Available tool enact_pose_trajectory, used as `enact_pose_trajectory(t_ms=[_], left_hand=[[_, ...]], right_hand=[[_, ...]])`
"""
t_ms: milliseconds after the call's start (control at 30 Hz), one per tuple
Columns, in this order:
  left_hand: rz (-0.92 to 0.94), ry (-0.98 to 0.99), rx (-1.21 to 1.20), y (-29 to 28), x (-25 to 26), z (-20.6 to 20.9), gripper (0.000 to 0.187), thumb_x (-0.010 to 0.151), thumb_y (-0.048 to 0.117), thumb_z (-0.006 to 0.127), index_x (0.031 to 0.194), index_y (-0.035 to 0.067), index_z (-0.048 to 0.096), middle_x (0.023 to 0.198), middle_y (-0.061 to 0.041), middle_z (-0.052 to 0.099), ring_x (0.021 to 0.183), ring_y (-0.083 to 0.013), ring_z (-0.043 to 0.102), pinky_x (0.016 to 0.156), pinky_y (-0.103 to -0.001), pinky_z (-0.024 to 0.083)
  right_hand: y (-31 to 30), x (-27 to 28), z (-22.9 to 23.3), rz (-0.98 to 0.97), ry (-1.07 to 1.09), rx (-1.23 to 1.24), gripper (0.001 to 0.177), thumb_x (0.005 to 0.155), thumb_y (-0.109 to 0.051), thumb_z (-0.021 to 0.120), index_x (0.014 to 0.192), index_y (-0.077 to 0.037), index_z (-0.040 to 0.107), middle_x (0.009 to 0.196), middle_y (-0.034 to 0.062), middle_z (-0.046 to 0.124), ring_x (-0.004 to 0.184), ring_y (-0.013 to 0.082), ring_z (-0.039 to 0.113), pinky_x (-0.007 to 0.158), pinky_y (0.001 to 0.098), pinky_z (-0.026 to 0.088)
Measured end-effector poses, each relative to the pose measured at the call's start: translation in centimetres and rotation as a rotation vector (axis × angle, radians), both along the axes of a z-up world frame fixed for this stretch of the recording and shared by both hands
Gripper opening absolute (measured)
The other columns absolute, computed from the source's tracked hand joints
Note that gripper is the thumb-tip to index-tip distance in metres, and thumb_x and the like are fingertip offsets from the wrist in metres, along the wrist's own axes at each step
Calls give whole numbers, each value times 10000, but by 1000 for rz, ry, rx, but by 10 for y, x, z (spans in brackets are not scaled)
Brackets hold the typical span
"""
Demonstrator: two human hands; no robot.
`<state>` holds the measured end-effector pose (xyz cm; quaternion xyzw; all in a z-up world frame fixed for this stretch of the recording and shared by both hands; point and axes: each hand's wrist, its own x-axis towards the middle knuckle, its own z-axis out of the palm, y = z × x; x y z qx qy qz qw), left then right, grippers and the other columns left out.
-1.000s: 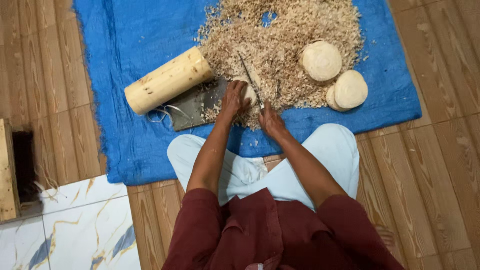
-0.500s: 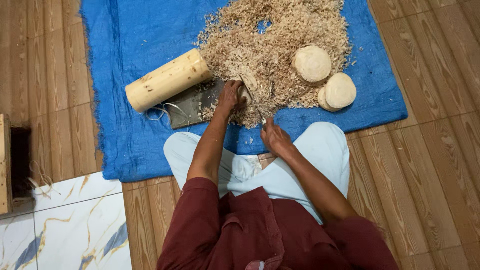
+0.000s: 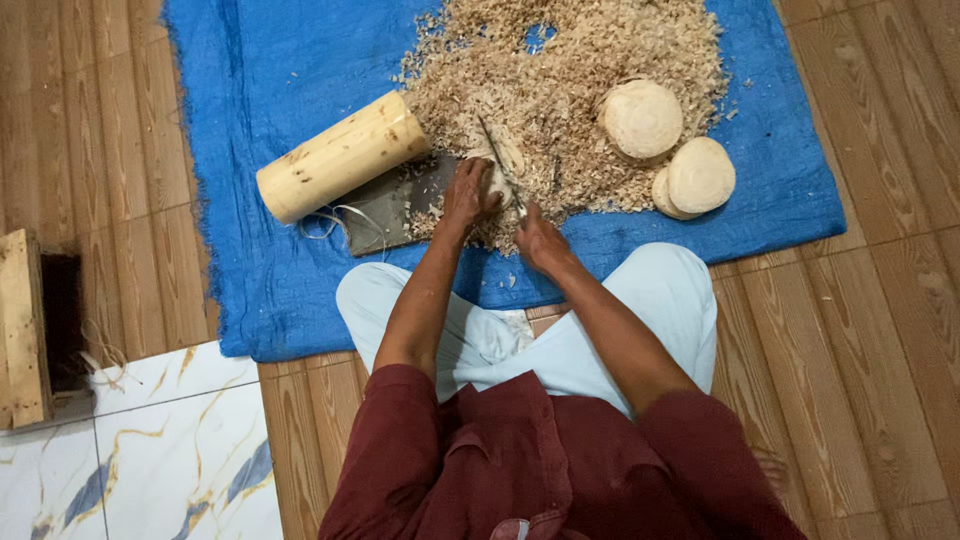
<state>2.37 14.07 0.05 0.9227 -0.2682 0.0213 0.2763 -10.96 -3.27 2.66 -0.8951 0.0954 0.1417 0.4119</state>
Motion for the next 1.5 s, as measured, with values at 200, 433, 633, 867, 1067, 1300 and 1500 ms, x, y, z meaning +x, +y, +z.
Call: enact_pose_trajectory(t_ms=[200, 433, 633, 867, 1067, 1300, 1500], left_hand=[[0, 61, -103, 9, -1, -10, 648, 792, 265, 839, 1355, 88, 571, 1408, -190, 558, 1295, -413, 542, 1091, -463, 480], [-107, 50, -22, 14, 17, -13, 682, 730, 229, 851, 1341, 82, 586, 1401, -204, 557, 1288, -425, 529, 1060, -472, 476], [-28, 152, 58, 5, 9, 19, 662, 717, 231, 848, 1317, 110, 596, 1350, -174, 592, 1242, -417, 572, 1037, -470, 500], [-4, 175, 61, 0, 7, 30, 704, 686, 191, 860, 1327, 115, 579, 1382, -190, 562, 1240, -430, 560, 1028, -475, 492], [-21, 162, 67, 4, 10, 17, 691, 720, 223, 869, 1343, 125, 585, 1422, -175, 560, 1304, -410, 544, 1087, -459, 478], [-36, 124, 28, 10, 6, 8, 684, 730, 236, 859, 1348, 117, 590, 1437, -164, 546, 1309, -398, 534, 1099, -457, 464], [-48, 72, 2, 13, 7, -2, 717, 736, 254, 869, 1375, 114, 576, 1467, -178, 507, 1327, -416, 518, 1112, -465, 458]], right_hand=[[5, 14, -56, -20, -85, -19, 758, 986, -307, 575, 1535, 41, 186, 1095, 381, 656, 1021, 552, 641, 896, 584, 511], [2, 9, -30, -34, -103, 51, 585, 987, -297, 559, 1411, 42, 340, 1066, 399, 658, 1028, 567, 638, 897, 590, 506], [0, -11, 19, -16, -226, 32, 577, 970, -292, 570, 1363, 61, 337, 1013, 405, 648, 956, 576, 640, 833, 605, 507], [-6, -61, 58, 50, -106, -118, 421, 995, -304, 545, 1243, 10, 415, 984, 344, 695, 937, 532, 679, 837, 601, 528], [-6, -83, 69, 64, -111, -85, 458, 976, -296, 558, 1273, 13, 397, 1005, 350, 688, 942, 546, 668, 833, 607, 519], [-4, -71, 69, 58, 18, -34, 503, 984, -296, 540, 1323, 27, 357, 1049, 383, 674, 995, 568, 639, 886, 607, 498], [3, -7, 10, 12, -22, -20, 496, 994, -293, 559, 1310, 46, 380, 1114, 400, 657, 1049, 561, 637, 922, 585, 515]])
